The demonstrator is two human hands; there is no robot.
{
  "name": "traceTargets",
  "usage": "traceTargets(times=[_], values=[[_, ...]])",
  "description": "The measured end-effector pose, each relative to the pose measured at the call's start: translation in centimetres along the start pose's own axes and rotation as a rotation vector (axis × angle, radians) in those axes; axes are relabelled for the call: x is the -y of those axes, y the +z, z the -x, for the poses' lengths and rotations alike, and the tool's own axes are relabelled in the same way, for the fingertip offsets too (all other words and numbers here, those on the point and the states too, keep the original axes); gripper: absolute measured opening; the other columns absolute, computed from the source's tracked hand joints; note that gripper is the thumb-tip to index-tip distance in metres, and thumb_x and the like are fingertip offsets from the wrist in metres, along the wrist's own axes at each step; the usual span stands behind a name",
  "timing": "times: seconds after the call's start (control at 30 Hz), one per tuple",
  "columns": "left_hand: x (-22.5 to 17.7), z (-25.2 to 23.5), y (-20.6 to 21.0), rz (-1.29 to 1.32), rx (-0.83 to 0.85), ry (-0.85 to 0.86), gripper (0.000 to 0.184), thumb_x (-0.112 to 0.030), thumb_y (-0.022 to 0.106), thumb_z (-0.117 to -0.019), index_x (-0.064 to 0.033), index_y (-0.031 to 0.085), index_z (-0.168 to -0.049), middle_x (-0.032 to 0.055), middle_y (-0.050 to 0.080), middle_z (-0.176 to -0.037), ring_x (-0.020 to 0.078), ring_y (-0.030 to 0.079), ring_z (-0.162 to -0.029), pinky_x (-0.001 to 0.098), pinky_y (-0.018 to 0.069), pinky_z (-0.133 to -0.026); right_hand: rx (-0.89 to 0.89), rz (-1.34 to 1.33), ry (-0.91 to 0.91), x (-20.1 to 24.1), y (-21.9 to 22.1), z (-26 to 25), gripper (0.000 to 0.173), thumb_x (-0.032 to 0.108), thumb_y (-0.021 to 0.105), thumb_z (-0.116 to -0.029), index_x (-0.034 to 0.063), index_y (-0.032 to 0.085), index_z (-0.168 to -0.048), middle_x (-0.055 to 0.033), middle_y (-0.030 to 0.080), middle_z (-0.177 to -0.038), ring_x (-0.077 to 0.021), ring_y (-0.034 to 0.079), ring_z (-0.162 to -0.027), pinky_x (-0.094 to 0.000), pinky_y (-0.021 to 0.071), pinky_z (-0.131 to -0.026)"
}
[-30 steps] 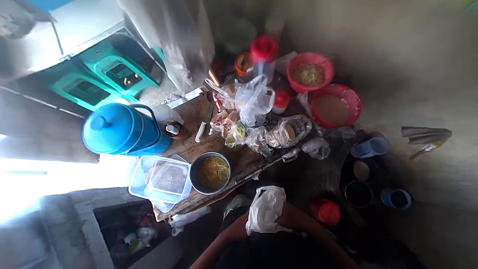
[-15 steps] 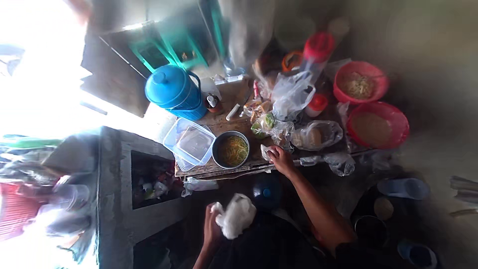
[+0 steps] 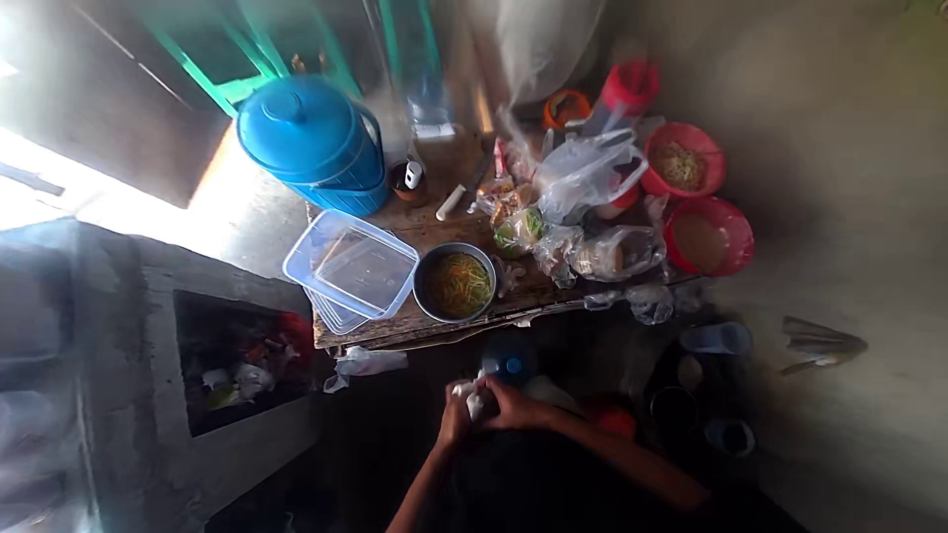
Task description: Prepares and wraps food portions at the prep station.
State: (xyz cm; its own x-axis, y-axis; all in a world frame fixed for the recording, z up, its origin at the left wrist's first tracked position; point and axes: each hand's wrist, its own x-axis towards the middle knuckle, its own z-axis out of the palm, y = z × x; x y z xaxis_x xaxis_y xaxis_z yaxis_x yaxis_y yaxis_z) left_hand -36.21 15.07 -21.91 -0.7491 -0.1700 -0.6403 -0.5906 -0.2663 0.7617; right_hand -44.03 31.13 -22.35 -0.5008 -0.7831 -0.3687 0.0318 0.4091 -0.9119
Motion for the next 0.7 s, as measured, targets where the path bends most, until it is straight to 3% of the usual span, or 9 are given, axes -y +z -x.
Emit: traceTargets(times=[0.07,0.1,0.2,0.27,0.33,0.47,0.57,0.63,0.7], values=[[-1.9,-1.9,2.5,0.358,0.172,-0.086,0.053,-0.023,0.015,-0.1049,-0.0009,0.05,-0.138,0.0124,0.069,-0.114,0.0205,0.068,-0.101,0.0423,0.058,-0.086,-0.14,0.133,0.231,-0.2,-1.6,-0.2,0.052,0.011,0.081,-0.0804,-0.0031,0.063,-0.127,-0.0262,0.061,-0.13,-0.0374,0.06,-0.12,-0.0518,0.0494,-0.106],[-2.5,-2.7,3.3,0.375,0.307,-0.07,0.057,-0.025,0.016,-0.1041,-0.0017,0.04,-0.15,0.0149,0.065,-0.128,0.0227,0.066,-0.113,0.0444,0.0558,-0.094,-0.219,0.153,0.315,-0.8,-2.8,-0.4,0.045,0.01,0.077,-0.0831,-0.0016,0.065,-0.125,-0.0241,0.064,-0.126,-0.0362,0.063,-0.117,-0.0534,0.0508,-0.104],[-4.3,-4.5,5.4,0.033,0.587,-0.028,0.067,-0.034,0.04,-0.1072,-0.011,0.015,-0.165,0.0113,0.035,-0.164,0.0216,0.043,-0.145,0.0447,0.0408,-0.117,-0.508,0.054,0.508,-3.2,-6.4,-0.1,0.039,0.014,0.069,-0.0888,0.0004,0.064,-0.125,-0.0189,0.071,-0.109,-0.0308,0.071,-0.095,-0.0533,0.0587,-0.086],[-4.8,-4.8,7.0,-0.034,0.609,-0.068,0.061,-0.038,0.049,-0.1073,-0.0124,0.032,-0.161,0.0099,0.048,-0.156,0.0235,0.05,-0.141,0.0469,0.0436,-0.115,-0.768,-0.217,0.599,-6.0,-8.7,0.3,0.043,0.012,0.071,-0.0896,-0.0021,0.059,-0.129,-0.017,0.072,-0.096,-0.0263,0.072,-0.075,-0.046,0.063,-0.071],[-4.4,-5.0,8.3,-0.015,0.621,-0.127,0.053,-0.036,0.045,-0.1092,-0.0108,0.041,-0.156,0.0117,0.058,-0.147,0.0269,0.059,-0.132,0.0474,0.0501,-0.109,-1.058,-0.609,0.642,-9.1,-11.1,0.4,0.04,0.005,0.067,-0.0925,-0.0045,0.054,-0.13,-0.0187,0.07,-0.089,-0.0238,0.072,-0.07,-0.0385,0.0633,-0.065],[-4.0,-5.6,9.4,-0.207,0.517,-0.226,0.053,-0.039,0.049,-0.108,-0.0083,0.047,-0.15,0.0159,0.062,-0.14,0.0292,0.065,-0.122,0.0474,0.0545,-0.102,-1.37,-1.069,0.524,-12.7,-16.5,-0.7,0.031,0.004,0.06,-0.1008,-0.0066,0.054,-0.129,-0.0202,0.068,-0.105,-0.0223,0.072,-0.082,-0.0349,0.0627,-0.073],[-3.7,-6.1,9.8,-0.175,0.292,-0.249,0.049,-0.039,0.051,-0.108,-0.0072,0.053,-0.146,0.0155,0.066,-0.134,0.0284,0.068,-0.118,0.0468,0.0563,-0.099,-1.297,-1.26,0.352,-13.0,-18.5,-1.8,0.035,0.004,0.053,-0.101,-0.0047,0.047,-0.135,-0.0226,0.06,-0.124,-0.0277,0.066,-0.104,-0.0405,0.0589,-0.085],[-4.2,-6.1,10.7,-0.046,0.109,-0.235,0.046,-0.035,0.049,-0.1094,-0.0046,0.054,-0.143,0.0166,0.068,-0.13,0.0296,0.069,-0.115,0.0473,0.0575,-0.097,-1.203,-1.453,0.282,-12.5,-18.9,-1.3,0.045,0.017,0.043,-0.105,0.001,0.039,-0.147,-0.0226,0.047,-0.149,-0.0329,0.055,-0.13,-0.0484,0.0532,-0.1],[-4.7,-6.4,12.1,0.038,-0.019,-0.21,0.044,-0.033,0.045,-0.1106,-0.0033,0.055,-0.141,0.0165,0.07,-0.127,0.0293,0.07,-0.113,0.0465,0.058,-0.094,-1.099,-1.67,0.236,-13.0,-20.1,-0.6,0.052,0.033,0.037,-0.1049,0.0081,0.035,-0.151,-0.019,0.041,-0.156,-0.0348,0.05,-0.138,-0.0565,0.0488,-0.104]])
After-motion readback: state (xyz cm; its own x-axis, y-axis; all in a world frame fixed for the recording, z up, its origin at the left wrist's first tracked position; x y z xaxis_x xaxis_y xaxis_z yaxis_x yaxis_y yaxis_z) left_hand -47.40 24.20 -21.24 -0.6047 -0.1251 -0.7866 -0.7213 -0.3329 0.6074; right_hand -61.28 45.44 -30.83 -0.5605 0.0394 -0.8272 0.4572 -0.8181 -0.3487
